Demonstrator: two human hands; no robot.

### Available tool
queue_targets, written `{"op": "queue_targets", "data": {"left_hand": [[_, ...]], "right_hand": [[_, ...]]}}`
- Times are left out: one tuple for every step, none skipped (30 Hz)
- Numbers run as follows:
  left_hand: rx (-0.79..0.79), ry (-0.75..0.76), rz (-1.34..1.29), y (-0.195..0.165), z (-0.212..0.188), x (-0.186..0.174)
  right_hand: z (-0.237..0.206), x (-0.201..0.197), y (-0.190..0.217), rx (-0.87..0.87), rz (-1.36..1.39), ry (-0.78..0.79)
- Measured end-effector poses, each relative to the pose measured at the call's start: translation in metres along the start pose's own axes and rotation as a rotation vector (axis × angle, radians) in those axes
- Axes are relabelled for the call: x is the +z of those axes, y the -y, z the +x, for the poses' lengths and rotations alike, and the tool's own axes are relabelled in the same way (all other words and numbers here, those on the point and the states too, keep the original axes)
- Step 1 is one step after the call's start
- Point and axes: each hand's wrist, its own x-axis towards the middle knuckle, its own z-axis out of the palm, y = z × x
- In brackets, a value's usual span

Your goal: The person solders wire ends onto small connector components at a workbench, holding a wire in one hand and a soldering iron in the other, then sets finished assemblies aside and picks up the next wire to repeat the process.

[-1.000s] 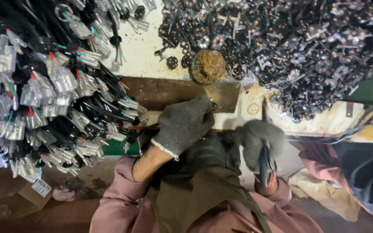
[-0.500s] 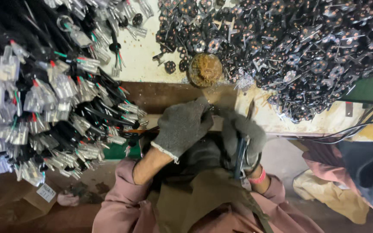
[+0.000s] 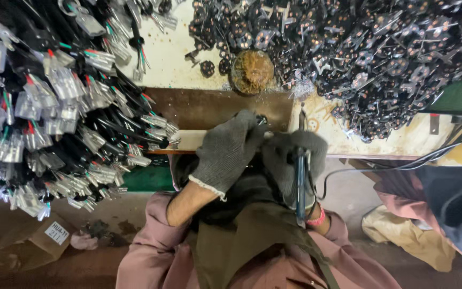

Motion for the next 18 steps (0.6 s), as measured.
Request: {"op": "queue_targets", "data": {"left_hand": [[-0.029,0.019,-0.040,0.000,-0.002,-0.003],[0.017,0.024,-0.088,0.001,-0.005,-0.008],[0.062,0.031,-0.135,0.004,-0.008,-0.012],[0.103,0.046,-0.184,0.006,-0.011,-0.014],[0.107,0.097,-0.177,0.009,-0.014,-0.017],[0.112,0.144,-0.171,0.012,-0.016,-0.017],[0.113,0.184,-0.168,0.015,-0.018,-0.018],[0.137,0.163,-0.191,0.018,-0.019,-0.017],[0.159,0.142,-0.215,0.020,-0.019,-0.016],[0.178,0.122,-0.239,0.021,-0.021,-0.015],[0.169,0.127,-0.279,0.022,-0.021,-0.014],[0.166,0.132,-0.318,0.023,-0.021,-0.015],[0.172,0.135,-0.354,0.023,-0.021,-0.015],[0.162,0.166,-0.382,0.023,-0.020,-0.016],[0.150,0.199,-0.411,0.023,-0.020,-0.018],[0.134,0.234,-0.441,0.024,-0.018,-0.020],[0.100,0.277,-0.441,0.024,-0.018,-0.022],[0.067,0.319,-0.440,0.024,-0.016,-0.023]], "right_hand": [[0.005,0.000,0.003,0.044,0.131,0.035],[0.010,0.000,0.005,-0.138,-0.110,0.004],[0.015,-0.002,0.007,-0.318,-0.352,-0.031],[0.018,-0.003,0.007,-0.487,-0.597,-0.070],[0.020,-0.004,0.006,-0.388,-0.622,-0.019],[0.021,-0.005,0.003,-0.292,-0.645,0.033],[0.021,-0.006,-0.001,-0.201,-0.669,0.093],[0.020,-0.005,-0.007,-0.194,-0.593,0.122],[0.019,-0.003,-0.013,-0.186,-0.519,0.153],[0.017,-0.002,-0.019,-0.173,-0.444,0.186],[0.016,-0.002,-0.024,-0.093,-0.264,0.209],[0.015,-0.001,-0.028,-0.014,-0.083,0.224],[0.015,0.000,-0.030,0.057,0.098,0.233],[0.014,0.001,-0.029,0.066,0.036,0.206],[0.014,0.000,-0.027,0.078,-0.026,0.178],[0.014,0.000,-0.021,0.095,-0.088,0.152],[0.014,-0.001,-0.014,0.071,-0.019,0.143],[0.013,-0.002,-0.005,0.046,0.050,0.133]]}}
